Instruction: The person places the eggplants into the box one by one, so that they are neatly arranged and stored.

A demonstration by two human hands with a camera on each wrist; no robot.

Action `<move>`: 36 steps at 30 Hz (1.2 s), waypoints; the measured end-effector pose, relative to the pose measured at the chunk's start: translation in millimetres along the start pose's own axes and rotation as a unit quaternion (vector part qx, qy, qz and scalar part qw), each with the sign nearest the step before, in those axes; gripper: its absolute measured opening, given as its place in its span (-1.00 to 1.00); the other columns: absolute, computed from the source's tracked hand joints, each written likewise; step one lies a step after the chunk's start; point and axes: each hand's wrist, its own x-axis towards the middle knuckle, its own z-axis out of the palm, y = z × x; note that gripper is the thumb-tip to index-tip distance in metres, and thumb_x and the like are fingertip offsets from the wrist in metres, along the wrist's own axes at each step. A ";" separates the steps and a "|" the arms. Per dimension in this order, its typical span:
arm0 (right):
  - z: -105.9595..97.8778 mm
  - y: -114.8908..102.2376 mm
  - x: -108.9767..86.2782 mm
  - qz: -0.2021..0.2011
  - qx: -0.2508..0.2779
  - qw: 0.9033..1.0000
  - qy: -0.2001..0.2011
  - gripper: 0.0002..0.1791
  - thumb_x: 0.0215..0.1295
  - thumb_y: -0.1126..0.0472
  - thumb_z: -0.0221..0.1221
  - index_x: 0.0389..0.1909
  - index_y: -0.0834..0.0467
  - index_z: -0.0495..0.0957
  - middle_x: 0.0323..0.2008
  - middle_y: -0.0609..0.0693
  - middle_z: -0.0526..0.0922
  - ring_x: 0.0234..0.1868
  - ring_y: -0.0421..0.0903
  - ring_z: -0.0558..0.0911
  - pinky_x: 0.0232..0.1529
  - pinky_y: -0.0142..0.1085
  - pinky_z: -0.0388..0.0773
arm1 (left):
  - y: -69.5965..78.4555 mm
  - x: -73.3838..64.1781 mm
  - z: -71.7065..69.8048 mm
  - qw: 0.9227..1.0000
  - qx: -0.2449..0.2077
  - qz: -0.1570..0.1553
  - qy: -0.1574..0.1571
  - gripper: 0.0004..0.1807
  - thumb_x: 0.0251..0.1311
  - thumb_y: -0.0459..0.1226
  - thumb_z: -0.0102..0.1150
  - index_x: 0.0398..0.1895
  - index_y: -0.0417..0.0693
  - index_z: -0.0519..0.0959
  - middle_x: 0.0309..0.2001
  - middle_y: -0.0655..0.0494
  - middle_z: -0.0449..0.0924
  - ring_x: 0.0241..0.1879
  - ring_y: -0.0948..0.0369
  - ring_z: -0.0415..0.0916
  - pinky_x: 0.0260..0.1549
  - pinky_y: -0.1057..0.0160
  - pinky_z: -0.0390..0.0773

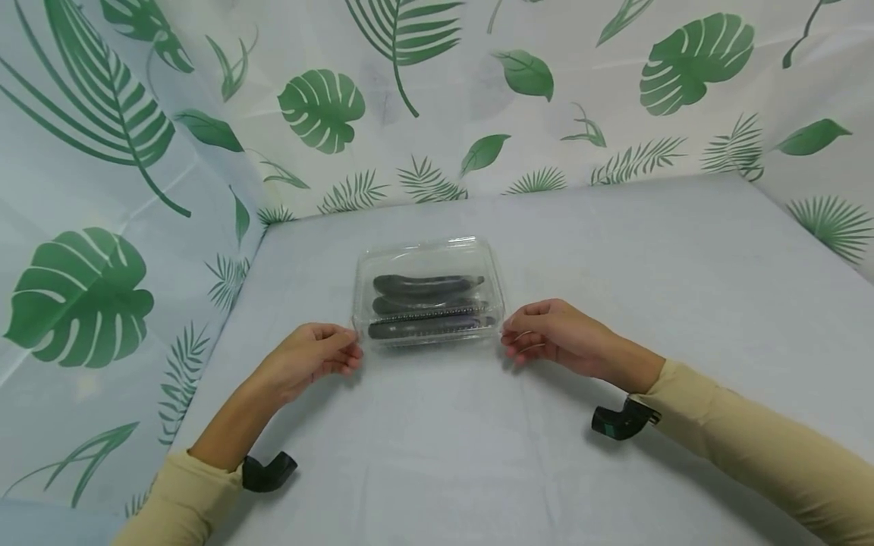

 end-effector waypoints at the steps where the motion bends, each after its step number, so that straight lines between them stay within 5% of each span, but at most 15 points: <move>1: 0.4 0.2 -0.3 0.002 0.005 1.000 0.000 -0.76 0.54 0.34 0.15 -0.05 0.49 0.62 -0.20 0.17 0.72 -0.24 -0.05 0.73 -0.12 -0.22 0.71 | -0.3 -0.5 0.3 1.000 -0.003 0.000 -0.003 -0.70 0.63 -0.33 0.09 0.04 -0.54 0.52 -0.24 -0.03 0.69 -0.27 0.23 0.68 -0.21 0.31 0.69; 12: 1.0 2.9 -1.8 -0.012 0.019 1.000 -0.004 -0.79 0.53 0.39 0.11 -0.10 0.50 0.61 -0.24 0.17 0.72 -0.28 -0.07 0.71 -0.12 -0.26 0.70 | -1.7 -3.2 3.5 0.999 0.013 -0.007 -0.051 -0.72 0.65 -0.36 0.02 0.03 -0.54 0.51 -0.23 -0.04 0.66 -0.27 0.20 0.65 -0.21 0.29 0.68; 29: 4.7 7.5 0.3 -0.008 0.041 0.999 0.028 -0.86 0.49 0.43 0.16 -0.27 0.38 0.66 -0.33 0.13 0.73 -0.38 -0.11 0.68 -0.24 -0.29 0.68 | -6.1 0.1 10.0 1.000 -0.012 0.000 0.000 -0.81 0.59 -0.41 0.02 -0.11 -0.47 0.51 -0.35 0.04 0.62 -0.39 0.25 0.60 -0.33 0.32 0.66; 36: 0.1 8.1 -1.6 0.001 0.016 1.000 0.012 -0.76 0.54 0.35 0.18 -0.03 0.53 0.60 -0.23 0.15 0.75 -0.32 -0.11 0.70 -0.15 -0.26 0.70 | -6.1 1.4 2.1 1.000 0.008 -0.007 -0.014 -0.74 0.57 -0.34 0.09 -0.08 -0.49 0.59 -0.36 0.02 0.68 -0.38 0.22 0.65 -0.30 0.28 0.69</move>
